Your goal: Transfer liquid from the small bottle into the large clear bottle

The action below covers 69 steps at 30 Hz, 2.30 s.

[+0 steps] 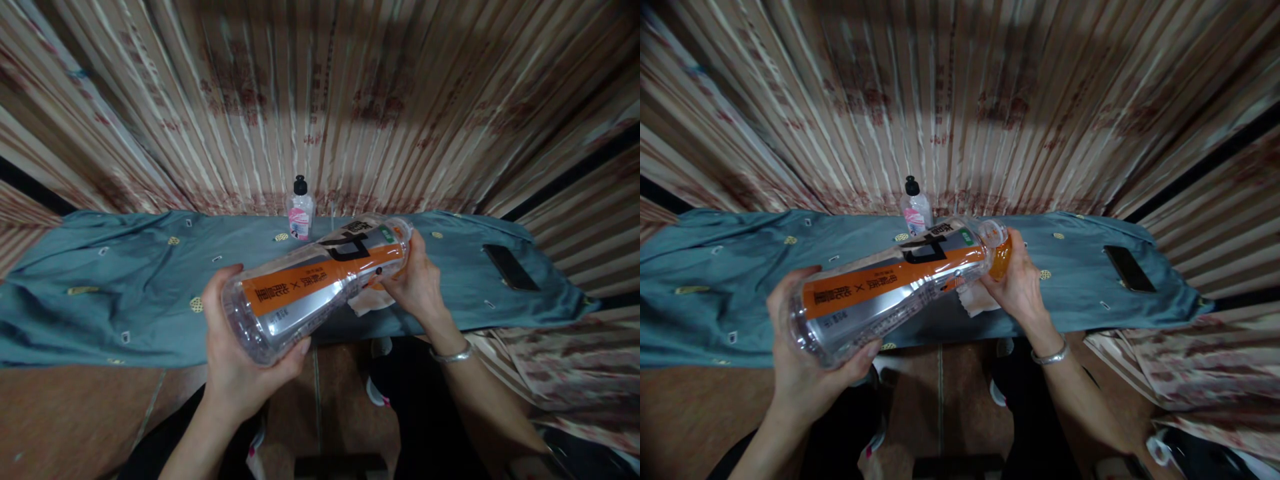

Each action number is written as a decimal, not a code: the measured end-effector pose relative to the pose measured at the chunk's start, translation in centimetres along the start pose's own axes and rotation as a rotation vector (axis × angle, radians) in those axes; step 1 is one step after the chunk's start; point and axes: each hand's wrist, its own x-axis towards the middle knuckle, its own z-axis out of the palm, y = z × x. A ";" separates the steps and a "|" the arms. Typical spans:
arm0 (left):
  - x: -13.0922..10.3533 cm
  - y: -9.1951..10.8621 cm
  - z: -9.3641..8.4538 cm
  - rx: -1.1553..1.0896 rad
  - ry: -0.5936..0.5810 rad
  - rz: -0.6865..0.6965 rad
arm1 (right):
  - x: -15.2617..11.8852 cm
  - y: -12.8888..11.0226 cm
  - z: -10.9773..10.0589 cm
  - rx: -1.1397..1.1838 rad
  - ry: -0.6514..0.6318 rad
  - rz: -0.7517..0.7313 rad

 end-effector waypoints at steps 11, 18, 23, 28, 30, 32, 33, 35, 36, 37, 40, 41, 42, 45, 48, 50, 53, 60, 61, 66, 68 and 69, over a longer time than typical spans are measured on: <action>0.1 0.2 0.0 -0.021 0.010 -0.084 | 0.1 -0.4 -0.3 -0.003 -0.012 0.021; 0.2 0.3 0.0 -0.037 0.009 -0.114 | 0.1 -0.3 -0.3 -0.013 -0.016 0.011; 0.0 0.2 0.1 -0.005 0.009 -0.032 | 0.2 -0.3 -0.4 0.004 -0.016 0.011; -0.1 0.0 0.1 0.001 0.013 -0.028 | 0.2 -0.4 -0.4 0.022 -0.021 0.017; -0.1 0.0 0.1 -0.003 0.017 -0.034 | 0.2 -0.3 -0.3 0.014 -0.017 0.019; -0.1 0.0 0.0 -0.004 0.014 -0.048 | 0.2 -0.3 -0.2 0.007 -0.013 0.018; -0.1 0.0 0.0 -0.005 0.012 -0.053 | 0.2 -0.3 -0.2 0.007 -0.011 0.016; -0.1 0.0 0.0 -0.012 0.005 -0.055 | 0.2 -0.2 -0.2 0.010 -0.013 0.011; -0.1 0.0 0.0 -0.015 0.005 -0.053 | 0.2 -0.2 -0.2 0.010 -0.017 0.009; -0.1 0.0 0.0 -0.016 0.007 -0.052 | 0.2 -0.2 -0.2 0.009 -0.020 0.007; -0.1 0.0 0.1 -0.003 0.016 -0.050 | 0.2 -0.1 -0.2 -0.001 -0.017 0.001; -0.1 0.0 0.0 0.000 0.015 -0.053 | 0.2 -0.1 -0.2 -0.003 -0.014 -0.001; -0.1 -0.1 0.0 0.001 0.013 -0.055 | 0.2 -0.2 -0.2 -0.004 -0.011 -0.003; 0.0 -0.3 -0.3 0.002 -0.021 -0.043 | 0.2 -0.2 -0.2 0.004 -0.019 0.000; 0.0 -0.4 -0.4 0.009 -0.068 -0.012 | 0.2 -0.3 -0.2 -0.002 -0.018 0.006; 0.0 -0.2 -0.3 -0.002 -0.028 -0.049 | 0.1 -0.2 -0.2 -0.008 -0.014 0.008; 0.0 0.2 0.0 -0.027 0.010 -0.106 | 0.1 -0.1 -0.1 -0.005 -0.014 0.011; 0.1 0.3 0.0 -0.039 0.011 -0.123 | 0.0 0.1 0.1 -0.008 -0.001 0.008; 0.1 0.2 0.0 -0.038 0.014 -0.125 | 0.0 0.1 0.0 -0.010 -0.002 0.007; 0.0 0.1 0.0 -0.008 0.007 -0.074 | 0.1 -0.2 -0.2 0.007 -0.010 0.001; 0.0 0.0 0.0 0.003 -0.003 -0.044 | 0.2 -0.3 -0.3 0.012 -0.012 0.007; 0.0 0.0 0.0 0.004 -0.002 -0.035 | 0.2 -0.3 -0.3 0.013 -0.011 0.010</action>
